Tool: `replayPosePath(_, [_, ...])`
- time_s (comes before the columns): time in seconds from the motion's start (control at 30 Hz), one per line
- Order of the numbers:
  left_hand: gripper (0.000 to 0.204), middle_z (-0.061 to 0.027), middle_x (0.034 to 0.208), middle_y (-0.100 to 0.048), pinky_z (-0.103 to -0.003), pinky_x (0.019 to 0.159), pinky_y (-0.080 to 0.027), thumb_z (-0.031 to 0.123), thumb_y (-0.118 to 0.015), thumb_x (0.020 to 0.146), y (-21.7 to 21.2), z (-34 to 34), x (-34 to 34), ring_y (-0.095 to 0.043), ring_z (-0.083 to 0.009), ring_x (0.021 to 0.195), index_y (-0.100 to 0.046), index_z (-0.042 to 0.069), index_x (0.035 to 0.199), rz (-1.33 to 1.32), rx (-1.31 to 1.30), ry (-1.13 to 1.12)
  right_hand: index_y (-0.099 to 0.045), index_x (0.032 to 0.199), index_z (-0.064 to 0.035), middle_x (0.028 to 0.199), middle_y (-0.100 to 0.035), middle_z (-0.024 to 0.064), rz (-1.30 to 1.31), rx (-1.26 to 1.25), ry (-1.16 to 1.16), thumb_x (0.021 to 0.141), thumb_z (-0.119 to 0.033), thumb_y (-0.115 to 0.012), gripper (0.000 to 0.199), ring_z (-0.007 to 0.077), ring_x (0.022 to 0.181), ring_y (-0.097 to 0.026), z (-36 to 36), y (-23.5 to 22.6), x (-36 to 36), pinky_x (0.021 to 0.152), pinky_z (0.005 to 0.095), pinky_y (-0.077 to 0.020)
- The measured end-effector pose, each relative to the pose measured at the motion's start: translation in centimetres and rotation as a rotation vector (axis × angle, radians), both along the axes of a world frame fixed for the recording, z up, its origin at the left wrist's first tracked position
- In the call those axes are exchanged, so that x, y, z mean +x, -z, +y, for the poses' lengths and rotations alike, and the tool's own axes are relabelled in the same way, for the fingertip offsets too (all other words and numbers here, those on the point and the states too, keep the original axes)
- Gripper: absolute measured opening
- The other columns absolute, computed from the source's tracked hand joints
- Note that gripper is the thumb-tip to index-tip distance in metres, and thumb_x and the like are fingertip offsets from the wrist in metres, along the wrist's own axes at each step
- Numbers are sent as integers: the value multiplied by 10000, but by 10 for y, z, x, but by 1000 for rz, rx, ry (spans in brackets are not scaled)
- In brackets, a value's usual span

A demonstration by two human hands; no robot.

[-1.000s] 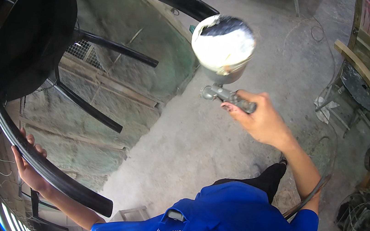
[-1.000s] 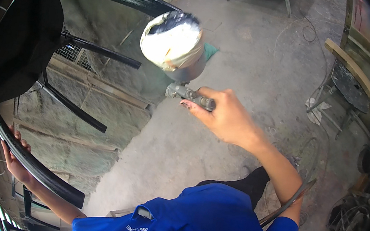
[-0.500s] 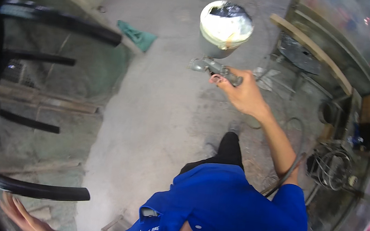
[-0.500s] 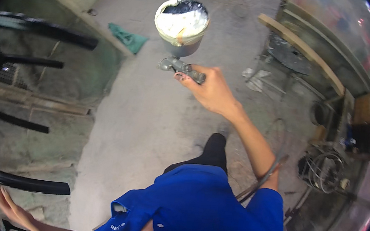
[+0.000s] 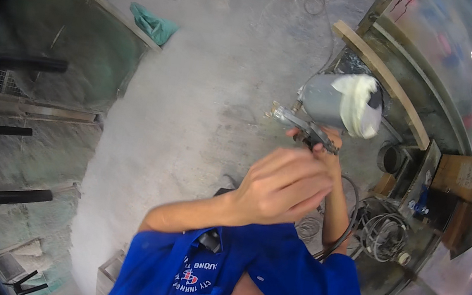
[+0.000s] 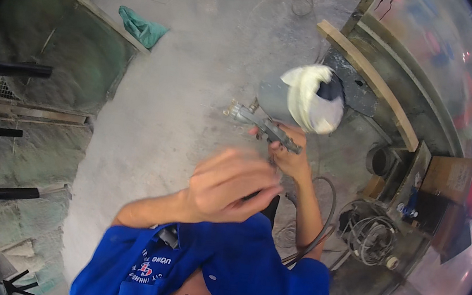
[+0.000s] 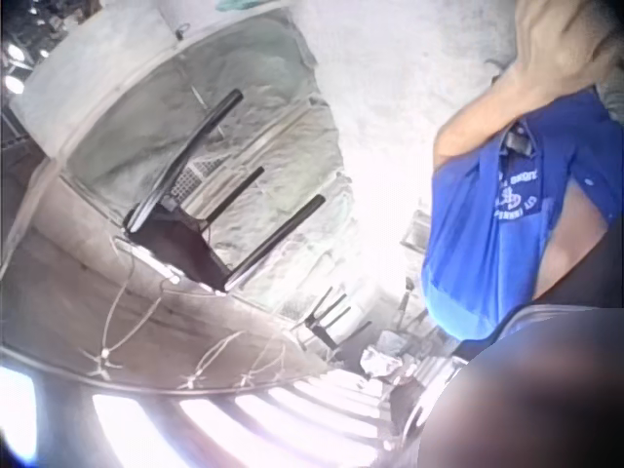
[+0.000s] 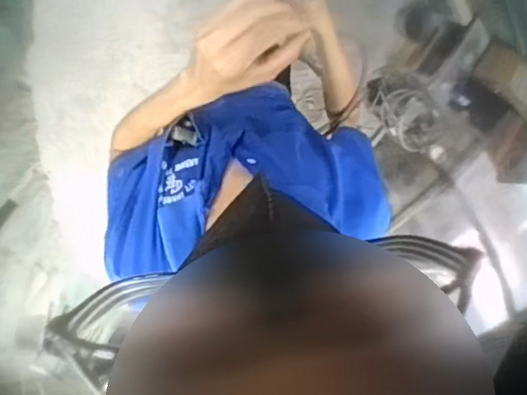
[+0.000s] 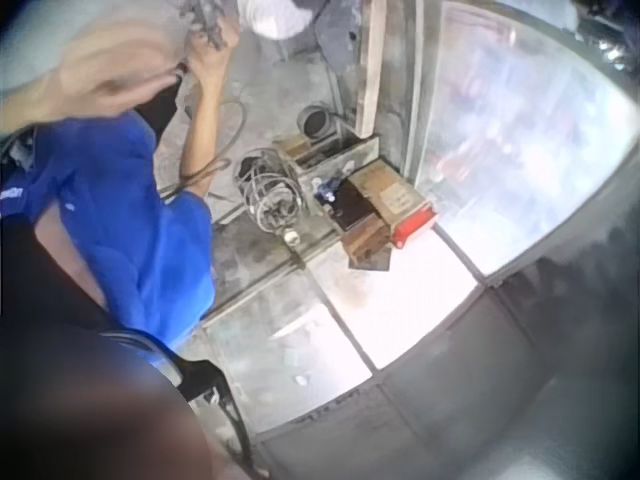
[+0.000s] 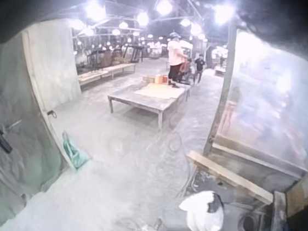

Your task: The person holds a black metal chair frame and uses a spray gun to apply black paint to its legs and seat. The person rotates the chair to cover multiple sides, then sets it down and walks to a table to retrieve a paint can.

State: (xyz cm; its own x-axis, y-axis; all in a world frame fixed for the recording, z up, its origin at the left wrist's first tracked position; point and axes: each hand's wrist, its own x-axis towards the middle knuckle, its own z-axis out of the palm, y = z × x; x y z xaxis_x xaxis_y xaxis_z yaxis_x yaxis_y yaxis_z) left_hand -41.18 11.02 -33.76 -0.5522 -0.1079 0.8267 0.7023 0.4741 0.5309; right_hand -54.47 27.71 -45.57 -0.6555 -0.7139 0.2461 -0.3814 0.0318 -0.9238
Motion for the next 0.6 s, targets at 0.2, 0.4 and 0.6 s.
replayPosePath(0.2, [919,-199,1356,-600,-472,981,-491,149,-929,561,-8,101,-172,-587,-364,1238,-555,-4,1386,-206,-164,-72,-730,1070,47,950,-731,78,-123,34,266,889,-171,-737,283,169,876,-656,110,16,-61,805,332,-520])
replayPosePath(0.4, [884,-175,1205,-695,-410,921,-555,180,-966,537,40,140,-287,-691,-319,1095,-573,-25,1303,-406,-35,49,-662,1271,11,1196,-709,189,50,338,520,884,-147,-752,427,312,1081,-696,156,-16,-122,937,416,-529])
replayPosePath(0.6, [835,-161,1103,-744,-358,902,-560,277,-964,587,136,164,-411,-731,-251,999,-591,-39,1263,-643,198,-146,-540,1445,-61,1309,-644,213,-114,466,854,921,-247,-751,594,406,1133,-654,201,-52,-138,946,434,-530])
